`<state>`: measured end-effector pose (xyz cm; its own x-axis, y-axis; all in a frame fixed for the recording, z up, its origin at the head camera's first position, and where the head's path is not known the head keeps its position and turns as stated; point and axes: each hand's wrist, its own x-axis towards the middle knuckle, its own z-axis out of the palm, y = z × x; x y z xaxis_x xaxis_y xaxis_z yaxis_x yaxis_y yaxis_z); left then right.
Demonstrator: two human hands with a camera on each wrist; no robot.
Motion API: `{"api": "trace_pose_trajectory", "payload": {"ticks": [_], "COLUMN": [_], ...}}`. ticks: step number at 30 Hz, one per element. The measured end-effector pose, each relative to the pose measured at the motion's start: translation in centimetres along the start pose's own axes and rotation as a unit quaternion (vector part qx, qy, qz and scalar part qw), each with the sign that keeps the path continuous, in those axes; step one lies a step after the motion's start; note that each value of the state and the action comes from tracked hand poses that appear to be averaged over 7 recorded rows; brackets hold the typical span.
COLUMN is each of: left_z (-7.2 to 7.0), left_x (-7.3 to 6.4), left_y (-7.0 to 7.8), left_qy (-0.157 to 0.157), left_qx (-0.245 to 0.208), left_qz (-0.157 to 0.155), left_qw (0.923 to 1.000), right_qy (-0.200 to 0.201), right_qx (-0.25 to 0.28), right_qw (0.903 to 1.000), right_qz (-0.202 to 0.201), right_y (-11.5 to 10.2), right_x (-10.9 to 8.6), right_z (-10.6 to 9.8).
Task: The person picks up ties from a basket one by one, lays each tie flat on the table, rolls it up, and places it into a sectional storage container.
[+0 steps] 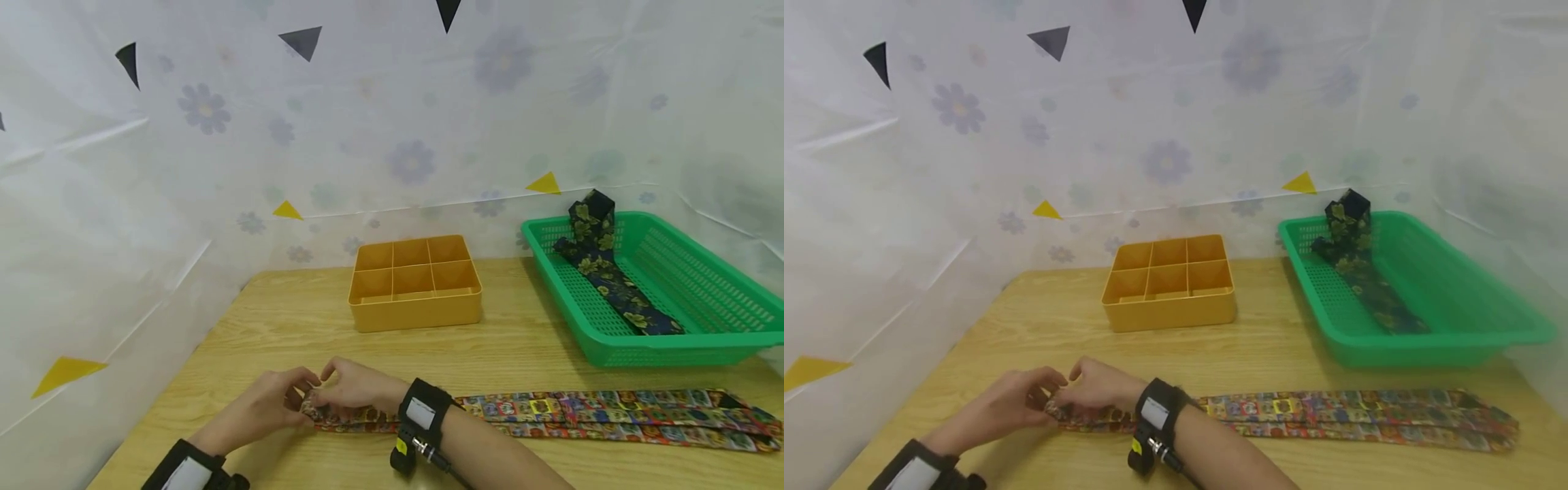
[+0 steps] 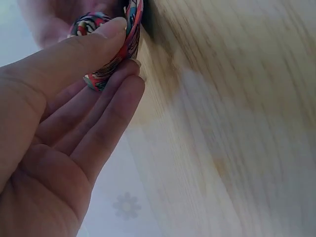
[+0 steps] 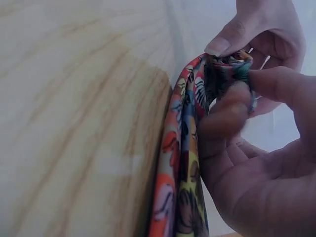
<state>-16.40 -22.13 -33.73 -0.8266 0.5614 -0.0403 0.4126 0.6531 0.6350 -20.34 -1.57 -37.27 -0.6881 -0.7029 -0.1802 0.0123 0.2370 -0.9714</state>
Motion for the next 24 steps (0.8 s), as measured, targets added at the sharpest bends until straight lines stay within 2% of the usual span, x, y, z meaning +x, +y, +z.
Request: {"api": "trace_pose_trajectory", "payload": {"ticks": [4, 11, 19, 24], "left_z": [0.0, 0.4, 0.8, 1.2], "left_x": [-0.1, 0.1, 0.9, 1.5], "left_y": [0.0, 0.2, 1.2, 1.8], "left_qy": [-0.002, 0.007, 0.016, 0.024], "left_qx": [-0.007, 0.013, 0.030, 0.048], "left_qz": [0.008, 0.023, 0.017, 0.010], "left_qw": [0.9999, 0.9996, 0.9993, 0.9985], "right_qy": [-0.004, -0.028, -0.081, -0.085], "right_qx": [-0.002, 0.024, 0.031, 0.053], "right_qw": [1.0000, 0.9993, 0.9962, 0.9949], "right_qz": [-0.006, -0.003, 0.000, -0.003], "right_y": [0.1, 0.3, 0.2, 0.3], "right_x": [-0.2, -0.4, -0.8, -1.0], "right_z": [-0.4, -0.7, -1.5, -1.5]}}
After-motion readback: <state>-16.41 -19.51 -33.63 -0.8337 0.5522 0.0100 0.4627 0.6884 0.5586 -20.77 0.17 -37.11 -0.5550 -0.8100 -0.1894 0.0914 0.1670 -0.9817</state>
